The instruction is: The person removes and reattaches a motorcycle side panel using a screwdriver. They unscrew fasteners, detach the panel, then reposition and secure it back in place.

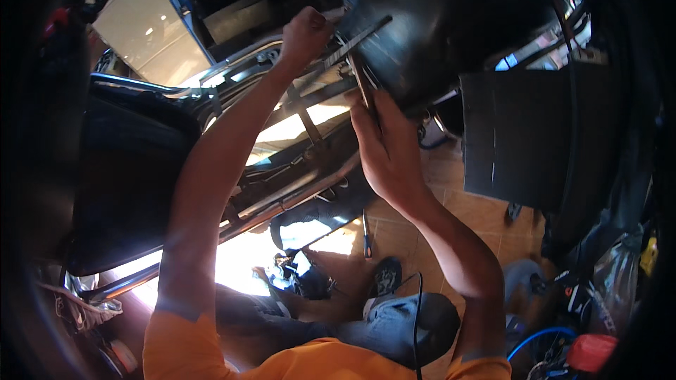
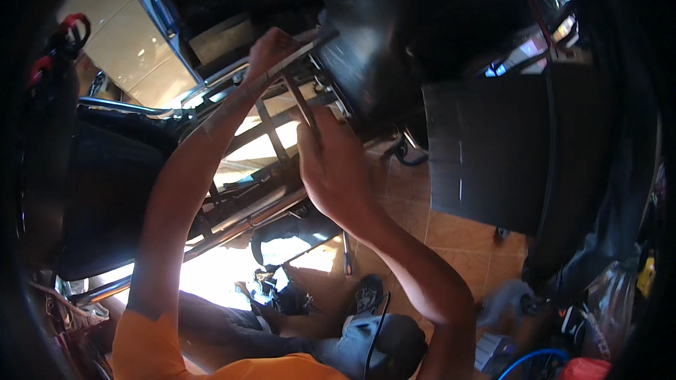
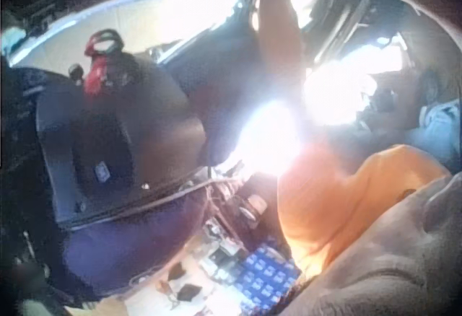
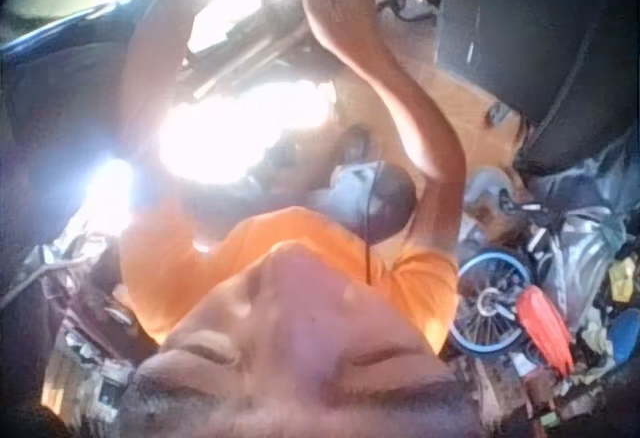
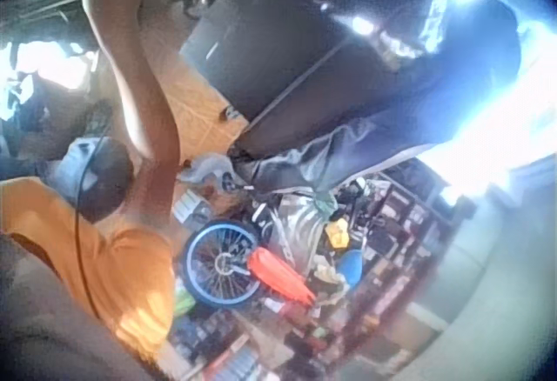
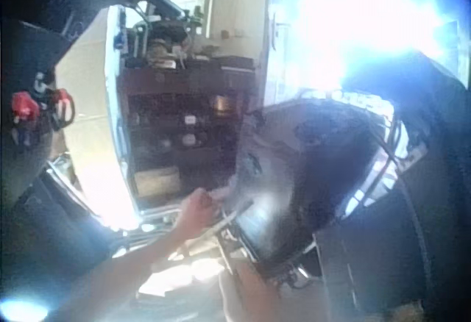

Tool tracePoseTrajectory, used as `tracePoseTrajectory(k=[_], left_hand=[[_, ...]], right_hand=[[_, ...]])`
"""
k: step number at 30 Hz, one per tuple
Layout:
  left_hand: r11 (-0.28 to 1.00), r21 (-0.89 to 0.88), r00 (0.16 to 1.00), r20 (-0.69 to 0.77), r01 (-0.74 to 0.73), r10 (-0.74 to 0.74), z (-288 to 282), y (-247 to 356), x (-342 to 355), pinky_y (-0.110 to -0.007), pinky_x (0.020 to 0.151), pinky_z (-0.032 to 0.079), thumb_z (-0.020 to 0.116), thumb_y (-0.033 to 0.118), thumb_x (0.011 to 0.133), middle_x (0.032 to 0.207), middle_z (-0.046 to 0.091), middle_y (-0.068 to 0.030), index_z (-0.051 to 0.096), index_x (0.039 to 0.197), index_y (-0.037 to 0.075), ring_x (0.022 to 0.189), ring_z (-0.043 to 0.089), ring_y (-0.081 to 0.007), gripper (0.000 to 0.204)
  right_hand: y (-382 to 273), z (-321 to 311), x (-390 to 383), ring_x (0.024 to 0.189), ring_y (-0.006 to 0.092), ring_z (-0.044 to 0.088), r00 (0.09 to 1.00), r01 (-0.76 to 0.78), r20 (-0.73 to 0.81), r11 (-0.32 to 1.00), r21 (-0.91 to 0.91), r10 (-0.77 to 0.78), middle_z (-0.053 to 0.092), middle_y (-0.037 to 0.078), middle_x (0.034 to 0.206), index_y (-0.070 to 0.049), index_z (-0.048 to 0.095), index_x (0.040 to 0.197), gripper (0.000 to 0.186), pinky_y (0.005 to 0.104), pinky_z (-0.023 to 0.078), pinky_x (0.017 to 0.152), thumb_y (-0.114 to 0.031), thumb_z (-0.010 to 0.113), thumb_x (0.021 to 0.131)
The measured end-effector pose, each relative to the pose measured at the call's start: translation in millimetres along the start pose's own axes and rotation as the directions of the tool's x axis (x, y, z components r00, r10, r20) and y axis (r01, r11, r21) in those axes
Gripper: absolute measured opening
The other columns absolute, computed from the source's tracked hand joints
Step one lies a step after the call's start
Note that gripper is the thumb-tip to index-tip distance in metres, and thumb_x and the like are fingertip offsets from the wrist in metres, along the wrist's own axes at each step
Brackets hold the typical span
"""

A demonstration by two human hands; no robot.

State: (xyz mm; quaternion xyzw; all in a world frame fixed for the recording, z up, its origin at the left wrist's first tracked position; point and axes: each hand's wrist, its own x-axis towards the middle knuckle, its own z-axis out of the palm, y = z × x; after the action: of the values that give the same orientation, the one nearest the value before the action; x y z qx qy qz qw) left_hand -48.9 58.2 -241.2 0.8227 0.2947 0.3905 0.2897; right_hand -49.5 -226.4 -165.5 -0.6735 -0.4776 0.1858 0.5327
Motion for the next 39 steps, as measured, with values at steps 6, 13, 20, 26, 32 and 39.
tracePoseTrajectory(k=[6, 13, 20, 26, 32, 39], left_hand=[[0.905, -0.413, 0.994, -0.065, -0.102, 0.083, -20, 107, -122, -0.034, 0.072, 0.057, 0.068, 0.011, 0.089, 0.087, 0.074, -0.0135, 0.069, 0.102, 0.0, 0.08, 0.073, -0.0206, 0.017], [0.971, -0.199, 0.677, 0.698, -0.13, 0.234, 23, 101, -357, -0.042, 0.087, 0.055, 0.067, 0.011, 0.085, 0.092, 0.069, -0.0134, 0.068, 0.106, 0.004, 0.094, 0.068, -0.0328, 0.022], [0.98, 0.158, 0.481, 0.873, -0.122, -0.081, 48, 26, -411, -0.044, 0.095, 0.054, 0.07, 0.021, 0.087, 0.114, 0.069, -0.0116, 0.067, 0.119, 0.01, 0.111, 0.065, -0.0319, 0.034], [0.901, 0.079, 0.808, 0.48, -0.427, 0.342, 3, 102, -327, -0.044, 0.095, 0.055, 0.082, 0.028, 0.079, 0.128, 0.066, -0.0111, 0.068, 0.123, 0.008, 0.111, 0.067, -0.0323, 0.05], [0.842, 0.457, 0.896, 0.439, -0.287, 0.067, -16, 114, -230, -0.049, 0.102, 0.049, 0.082, 0.013, 0.073, 0.138, 0.048, -0.0208, 0.053, 0.134, 0.003, 0.124, 0.051, -0.0403, 0.068], [0.795, 0.524, 0.865, 0.503, -0.306, 0.001, -12, 111, -218, -0.044, 0.089, 0.057, 0.071, -0.001, 0.076, 0.135, 0.051, -0.0186, 0.055, 0.128, 0.001, 0.114, 0.056, -0.0373, 0.054]], right_hand=[[121, -36, -114, 0.056, 0.015, 0.052, 0.998, -0.048, -0.034, 0.984, -0.172, 0.043, 0.055, 0.007, 0.068, -0.004, 0.063, 0.122, 0.02, 0.0338, 0.042, 0.055, -0.014, 0.055, 0.106], [293, -51, -226, 0.073, 0.0424, 0.066, 0.926, -0.328, -0.04, 0.745, -0.581, 0.377, 0.067, 0.02, 0.082, -0.004, 0.061, 0.111, 0.014, 0.0488, 0.049, 0.061, -0.013, 0.058, 0.102], [362, -46, -262, 0.085, 0.0437, 0.068, 0.911, -0.29, 0.029, 0.688, -0.665, 0.412, 0.069, 0.021, 0.091, -0.002, 0.062, 0.107, 0.015, 0.0537, 0.053, 0.071, -0.014, 0.058, 0.098], [299, -21, -188, 0.093, 0.0302, 0.071, 0.98, -0.178, 0.004, 0.887, -0.426, 0.198, 0.071, 0.018, 0.101, 0.001, 0.065, 0.117, 0.033, 0.0389, 0.057, 0.08, -0.026, 0.069, 0.097], [215, 18, -74, 0.088, 0.0108, 0.066, 0.928, -0.363, 0.195, 0.653, 0.665, 0.317, 0.071, 0.004, 0.097, -0.004, 0.069, 0.113, 0.031, 0.0292, 0.052, 0.083, -0.033, 0.065, 0.103], [186, 29, -29, 0.08, 0.0063, 0.062, 0.92, -0.366, 0.231, 0.487, 0.793, 0.316, 0.07, -0.001, 0.088, -0.007, 0.072, 0.102, 0.027, 0.0266, 0.049, 0.076, -0.033, 0.068, 0.101]])
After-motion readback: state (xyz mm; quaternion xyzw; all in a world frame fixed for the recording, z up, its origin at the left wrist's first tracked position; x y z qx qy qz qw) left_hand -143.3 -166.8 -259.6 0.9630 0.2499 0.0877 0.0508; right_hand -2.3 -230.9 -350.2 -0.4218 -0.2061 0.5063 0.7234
